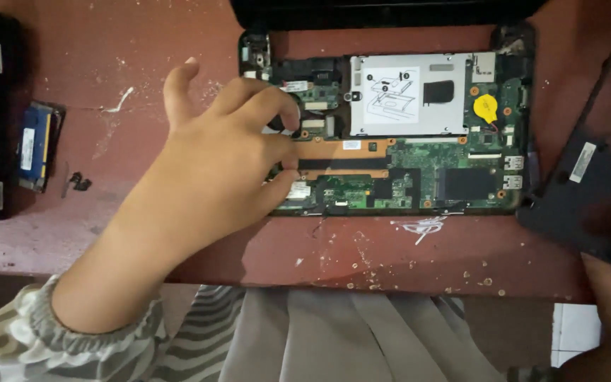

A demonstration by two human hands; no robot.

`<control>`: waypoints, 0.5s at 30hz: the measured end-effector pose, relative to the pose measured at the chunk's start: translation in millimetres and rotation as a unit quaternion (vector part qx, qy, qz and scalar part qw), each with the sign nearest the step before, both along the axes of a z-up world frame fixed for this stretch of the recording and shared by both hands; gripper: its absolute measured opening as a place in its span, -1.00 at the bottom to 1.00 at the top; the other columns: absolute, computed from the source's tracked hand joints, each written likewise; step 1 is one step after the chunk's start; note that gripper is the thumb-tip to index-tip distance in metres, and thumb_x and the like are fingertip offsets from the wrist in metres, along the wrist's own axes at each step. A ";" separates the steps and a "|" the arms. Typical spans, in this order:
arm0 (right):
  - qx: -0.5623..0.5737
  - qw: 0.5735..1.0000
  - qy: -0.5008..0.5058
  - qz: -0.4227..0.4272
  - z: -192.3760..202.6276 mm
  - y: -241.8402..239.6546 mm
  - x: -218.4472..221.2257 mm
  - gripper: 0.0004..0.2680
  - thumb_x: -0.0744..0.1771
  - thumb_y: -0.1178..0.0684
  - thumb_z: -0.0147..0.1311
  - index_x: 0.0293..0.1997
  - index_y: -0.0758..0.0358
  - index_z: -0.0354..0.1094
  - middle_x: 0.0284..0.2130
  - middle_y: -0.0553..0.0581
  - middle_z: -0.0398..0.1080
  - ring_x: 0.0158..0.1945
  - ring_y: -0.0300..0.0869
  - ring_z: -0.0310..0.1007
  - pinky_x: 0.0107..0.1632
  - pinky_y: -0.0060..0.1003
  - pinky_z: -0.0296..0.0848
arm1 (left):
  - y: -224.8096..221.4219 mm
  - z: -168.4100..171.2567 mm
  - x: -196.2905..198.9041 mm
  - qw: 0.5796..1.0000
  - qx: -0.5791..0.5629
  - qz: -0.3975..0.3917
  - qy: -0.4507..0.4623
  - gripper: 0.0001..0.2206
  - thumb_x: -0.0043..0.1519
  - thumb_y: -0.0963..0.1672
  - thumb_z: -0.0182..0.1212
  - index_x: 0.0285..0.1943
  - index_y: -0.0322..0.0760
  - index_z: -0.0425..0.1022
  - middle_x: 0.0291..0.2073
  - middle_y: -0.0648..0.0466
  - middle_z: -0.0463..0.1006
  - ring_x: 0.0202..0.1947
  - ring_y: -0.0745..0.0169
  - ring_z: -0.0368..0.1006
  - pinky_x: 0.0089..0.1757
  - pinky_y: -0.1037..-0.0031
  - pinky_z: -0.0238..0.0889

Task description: Repairing and reassembling a laptop by using a screwdriver on internal components and aligning the outer casing.

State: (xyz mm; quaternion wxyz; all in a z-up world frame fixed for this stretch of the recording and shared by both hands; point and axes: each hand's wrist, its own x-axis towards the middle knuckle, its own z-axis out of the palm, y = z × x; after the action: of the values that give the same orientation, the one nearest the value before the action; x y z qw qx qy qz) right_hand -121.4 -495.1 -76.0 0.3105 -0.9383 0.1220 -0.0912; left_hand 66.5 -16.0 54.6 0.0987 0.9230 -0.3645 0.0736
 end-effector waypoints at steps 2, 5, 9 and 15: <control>0.028 0.999 0.031 -0.026 -2.3 0.5 1.1 -0.63 0.46 0.27 0.12 0.48 0.49 0.20 0.35 0.48 0.27 0.35 0.20 0.26 0.34 0.05 0.25 | -0.3 0.6 3.4 0.998 0.027 0.011 0.047 -0.89 0.17 -0.08 0.30 -0.34 -0.13 0.69 -0.05 0.18 0.47 0.07 0.02 0.35 0.13 -0.53 -0.15; 0.059 0.995 0.068 -0.050 -8.7 -2.9 -1.7 -0.68 0.48 0.21 0.10 0.46 0.39 0.25 0.34 0.37 0.30 0.33 0.11 0.28 0.30 0.00 0.29 | -2.4 8.0 8.3 0.996 0.047 -0.001 0.078 -0.89 0.15 -0.09 0.33 -0.43 -0.05 0.66 -0.06 0.18 0.46 0.12 0.06 0.35 0.12 -0.55 -0.18; 0.091 0.988 0.097 -0.078 -13.3 -3.0 1.1 -0.72 0.50 0.15 0.07 0.43 0.28 0.30 0.32 0.26 0.33 0.31 0.02 0.30 0.26 -0.05 0.33 | -3.3 9.1 12.7 0.996 0.058 -0.003 0.063 -0.88 0.19 -0.11 0.26 -0.38 -0.10 0.68 -0.07 0.16 0.47 0.06 0.05 0.35 0.11 -0.50 -0.12; 0.023 0.997 0.065 -0.045 -18.3 -7.4 -6.6 -0.68 0.49 0.29 0.11 0.48 0.44 0.31 0.35 0.42 0.32 0.33 0.23 0.28 0.28 0.10 0.30 | -5.7 12.2 15.4 0.994 0.062 -0.008 0.085 -0.88 0.12 -0.12 0.32 -0.50 -0.10 0.63 -0.08 0.14 0.48 0.09 0.02 0.35 0.11 -0.49 -0.09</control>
State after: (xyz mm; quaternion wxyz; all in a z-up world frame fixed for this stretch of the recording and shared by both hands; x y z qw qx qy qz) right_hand -128.0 -502.6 -94.3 0.3186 -0.9286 0.1856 -0.0412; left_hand 82.0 -21.7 66.7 0.0728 0.9275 -0.3656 -0.0286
